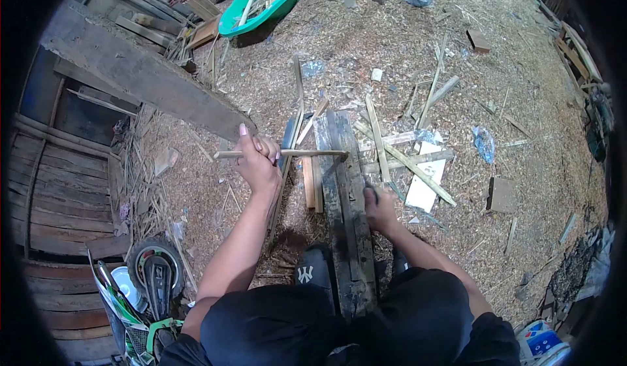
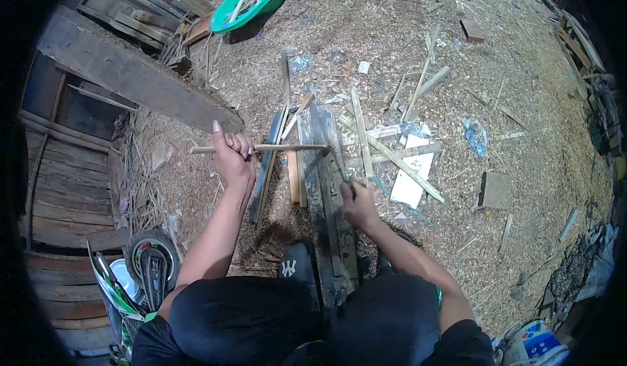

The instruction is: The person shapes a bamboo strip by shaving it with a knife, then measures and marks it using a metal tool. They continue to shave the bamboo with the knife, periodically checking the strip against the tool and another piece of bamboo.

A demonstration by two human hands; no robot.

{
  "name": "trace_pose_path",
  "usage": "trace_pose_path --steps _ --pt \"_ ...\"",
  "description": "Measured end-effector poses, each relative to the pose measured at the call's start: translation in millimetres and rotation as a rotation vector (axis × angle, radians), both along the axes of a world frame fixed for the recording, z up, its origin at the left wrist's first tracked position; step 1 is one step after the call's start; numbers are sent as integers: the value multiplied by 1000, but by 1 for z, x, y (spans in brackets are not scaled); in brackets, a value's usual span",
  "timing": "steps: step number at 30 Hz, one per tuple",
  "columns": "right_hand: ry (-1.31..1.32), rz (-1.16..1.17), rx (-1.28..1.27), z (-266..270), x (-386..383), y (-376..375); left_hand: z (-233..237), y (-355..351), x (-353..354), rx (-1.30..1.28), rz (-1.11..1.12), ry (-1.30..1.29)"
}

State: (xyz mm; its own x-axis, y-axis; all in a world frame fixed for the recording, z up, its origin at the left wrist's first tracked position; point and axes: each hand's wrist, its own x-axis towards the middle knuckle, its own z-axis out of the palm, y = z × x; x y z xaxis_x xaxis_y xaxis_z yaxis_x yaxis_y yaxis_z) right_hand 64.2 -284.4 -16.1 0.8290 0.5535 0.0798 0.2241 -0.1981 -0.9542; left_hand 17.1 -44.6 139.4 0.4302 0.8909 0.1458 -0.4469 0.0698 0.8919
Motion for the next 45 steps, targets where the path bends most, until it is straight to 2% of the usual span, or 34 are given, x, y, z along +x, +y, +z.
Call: trace_pose_path --steps 1,4,6,8,9,10,12,14,16,17,19,23,25,26,27,29,30,31,37,39,41,45 --pt "344 156 -339 -6 5 2 0 0 1 4 7 -7" --pt "197 13 -390 -5 11 -2 0 4 5 -44 57 -12" --pt "334 66 -349 2 13 -3 1 5 5 -53 61 8" --pt "270 62 -46 17 18 -5 0 4 3 -64 73 13" --pt "319 88 36 13 16 -7 -1 4 2 -67 67 15" --pt "317 89 35 10 9 -8 -1 4 2 -70 61 14" --pt "93 53 -375 5 2 -5 1 5 4 -80 73 9" --pt "173 51 -390 -4 9 -8 0 4 6 -95 79 14" --pt "458 89 -448 -3 14 -6 2 3 7 -30 44 34" --pt "464 88 -446 -8 12 -9 2 3 7 -29 41 39" --pt "464 97 -252 -14 13 -14 9 2 11 -33 -56 37" --pt "407 101 -228 -11 19 -23 27 -7 23 -82 -22 32" --pt "559 142 -181 -11 20 -25 27 3 25 -133 -48 19" --pt "559 142 -182 -12 19 -28 26 9 23 -181 -72 17" --pt "541 160 -183 -1 18 -30 24 14 20 -94 -170 -59" --pt "522 179 -185 2 15 -29 15 14 16 -97 -243 -80" --pt "390 148 -163 -2 12 -29 14 12 14 -101 -316 -102" --pt "259 118 -141 -6 10 -28 13 10 12 -103 -317 -100" --pt "295 8 -207 -2 9 -17 7 3 7 -28 -323 -63" --pt "290 15 -201 -7 10 -5 4 -4 6 -3 -248 -58" --pt "283 20 -195 -12 9 1 5 -8 1 5 -287 -57" --pt "209 -18 -76 1 11 8 0 -10 -5 -15 -328 -91"
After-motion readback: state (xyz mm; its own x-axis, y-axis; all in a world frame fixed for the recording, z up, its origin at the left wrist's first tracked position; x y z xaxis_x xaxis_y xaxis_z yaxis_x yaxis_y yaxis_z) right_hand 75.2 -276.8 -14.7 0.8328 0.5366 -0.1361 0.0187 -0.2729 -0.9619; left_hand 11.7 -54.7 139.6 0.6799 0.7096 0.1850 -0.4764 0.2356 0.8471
